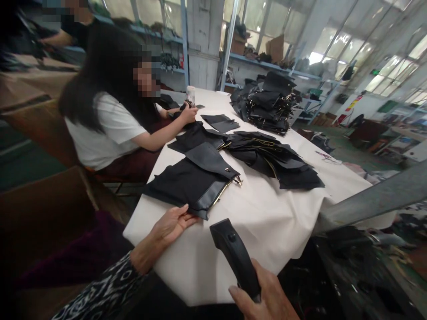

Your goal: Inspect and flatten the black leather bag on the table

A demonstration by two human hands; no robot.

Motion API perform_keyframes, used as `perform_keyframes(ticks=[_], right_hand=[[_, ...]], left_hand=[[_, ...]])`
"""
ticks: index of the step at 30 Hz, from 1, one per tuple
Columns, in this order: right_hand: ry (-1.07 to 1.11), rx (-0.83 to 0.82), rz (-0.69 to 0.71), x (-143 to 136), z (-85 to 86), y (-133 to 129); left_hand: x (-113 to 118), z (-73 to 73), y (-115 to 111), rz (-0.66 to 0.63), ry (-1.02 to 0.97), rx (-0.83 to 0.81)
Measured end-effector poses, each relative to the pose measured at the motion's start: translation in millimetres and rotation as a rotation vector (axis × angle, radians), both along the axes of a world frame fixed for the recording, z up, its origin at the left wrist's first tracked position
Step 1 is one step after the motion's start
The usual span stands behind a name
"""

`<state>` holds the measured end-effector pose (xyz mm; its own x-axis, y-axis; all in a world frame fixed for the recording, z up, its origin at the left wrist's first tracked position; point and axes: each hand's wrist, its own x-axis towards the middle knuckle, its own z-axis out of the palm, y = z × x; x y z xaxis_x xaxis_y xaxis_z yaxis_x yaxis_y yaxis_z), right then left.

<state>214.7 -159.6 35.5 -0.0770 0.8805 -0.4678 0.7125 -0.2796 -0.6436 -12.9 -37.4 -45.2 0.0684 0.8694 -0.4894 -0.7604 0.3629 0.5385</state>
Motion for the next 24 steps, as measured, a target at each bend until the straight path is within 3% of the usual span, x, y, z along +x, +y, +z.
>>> perform_keyframes(ticks=[7, 11, 20, 24], right_hand=[[0.081, -0.048, 0.114, -32, 0.5, 43], [0.094, -0.021, 0.146, -48, -1.8, 62], [0.037, 0.028, 0.051, -39, 27.9, 53], [0.028, 0.001, 0.107, -46, 24.3, 56]], left_hand=[[-6, -10.5, -2, -0.068, -0.023, 0.132], [-6, -12.2, 0, -0.040, 0.001, 0.183], [-4, -14.7, 1, -0.026, 0.017, 0.221], [-4, -14.5, 0, -0.023, 0.017, 0.217]])
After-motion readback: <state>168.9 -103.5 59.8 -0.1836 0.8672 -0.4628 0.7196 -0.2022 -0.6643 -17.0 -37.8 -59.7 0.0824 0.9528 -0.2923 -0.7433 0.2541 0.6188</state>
